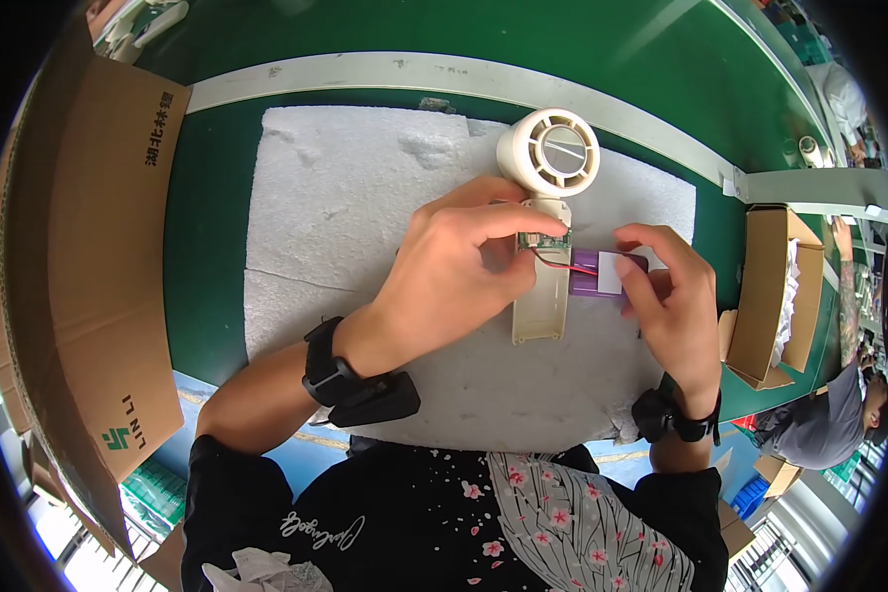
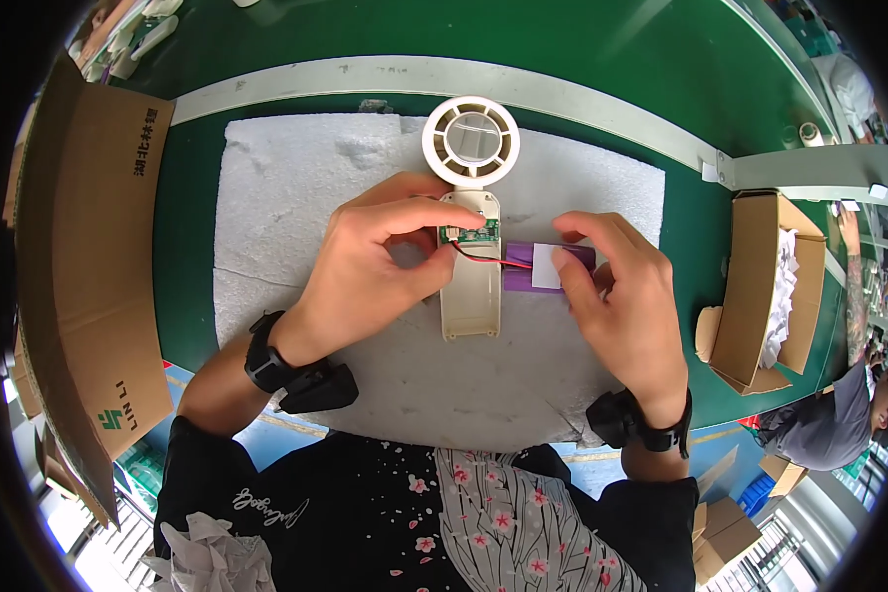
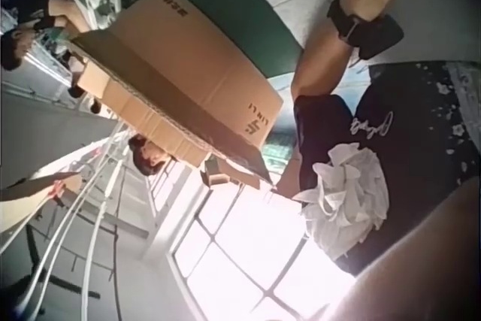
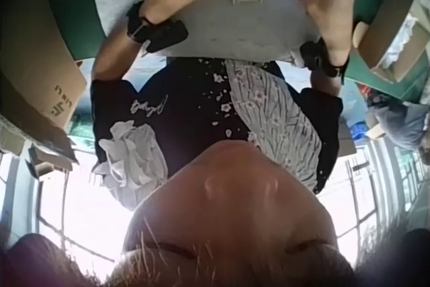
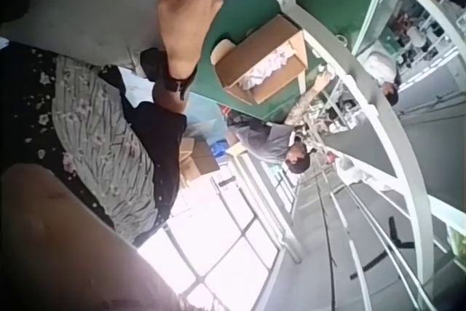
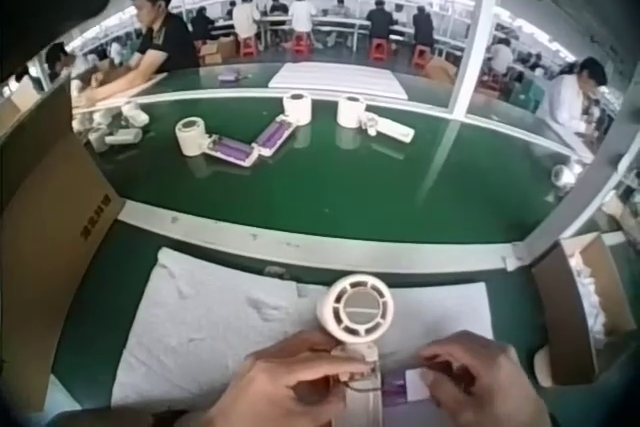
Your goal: Assembling handheld mini fans by connecting batteries and circuit boards to the plastic housing.
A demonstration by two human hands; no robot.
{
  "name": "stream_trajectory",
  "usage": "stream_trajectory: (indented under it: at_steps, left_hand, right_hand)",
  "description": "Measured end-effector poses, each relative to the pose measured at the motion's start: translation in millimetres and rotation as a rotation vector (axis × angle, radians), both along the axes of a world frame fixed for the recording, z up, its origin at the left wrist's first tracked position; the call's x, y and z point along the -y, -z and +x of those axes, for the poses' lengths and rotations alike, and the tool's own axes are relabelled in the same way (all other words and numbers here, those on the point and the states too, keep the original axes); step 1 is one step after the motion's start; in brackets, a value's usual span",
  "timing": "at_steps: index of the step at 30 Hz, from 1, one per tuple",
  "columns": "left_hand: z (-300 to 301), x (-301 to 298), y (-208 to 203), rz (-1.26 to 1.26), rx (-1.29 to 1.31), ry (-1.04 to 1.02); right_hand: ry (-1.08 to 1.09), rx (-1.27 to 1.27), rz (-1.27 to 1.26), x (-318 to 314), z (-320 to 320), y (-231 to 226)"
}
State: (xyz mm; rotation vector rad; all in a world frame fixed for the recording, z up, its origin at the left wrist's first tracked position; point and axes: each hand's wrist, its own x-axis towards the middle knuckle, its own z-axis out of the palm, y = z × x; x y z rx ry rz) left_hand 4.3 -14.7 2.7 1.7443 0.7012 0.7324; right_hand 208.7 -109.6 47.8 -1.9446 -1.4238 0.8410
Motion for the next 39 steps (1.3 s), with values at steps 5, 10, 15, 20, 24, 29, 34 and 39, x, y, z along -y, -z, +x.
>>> stream_trajectory:
  at_steps: [5,10,15,20,24,29,34,39]
  left_hand:
    - [6,2,3,0.060,0.078,-0.067]
    - [4,2,5,0.084,0.072,-0.069]
    - [6,2,6,0.098,0.098,-0.063]
    - [6,1,7,0.088,0.116,-0.058]
    - [2,-3,7,0.097,0.050,0.012]
    - [5,0,10,0.116,0.136,-0.063]
    - [1,-1,11,0.085,0.137,-0.021]
    - [0,-2,8,0.079,0.073,0.031]
  right_hand:
    - [-0.126,0.341,0.223,4,-4,-4]
    - [-0.344,0.507,0.366,9,-5,0]
    - [-0.349,0.578,0.329,11,-15,-6]
    - [-0.397,0.728,0.215,6,-30,-13]
    - [-0.458,0.876,0.203,8,-34,-8]
    - [-0.389,0.709,0.250,3,-20,-14]
    - [-0.394,0.553,0.196,5,-14,-17]
    - [-0.396,0.577,0.264,3,-13,-14]
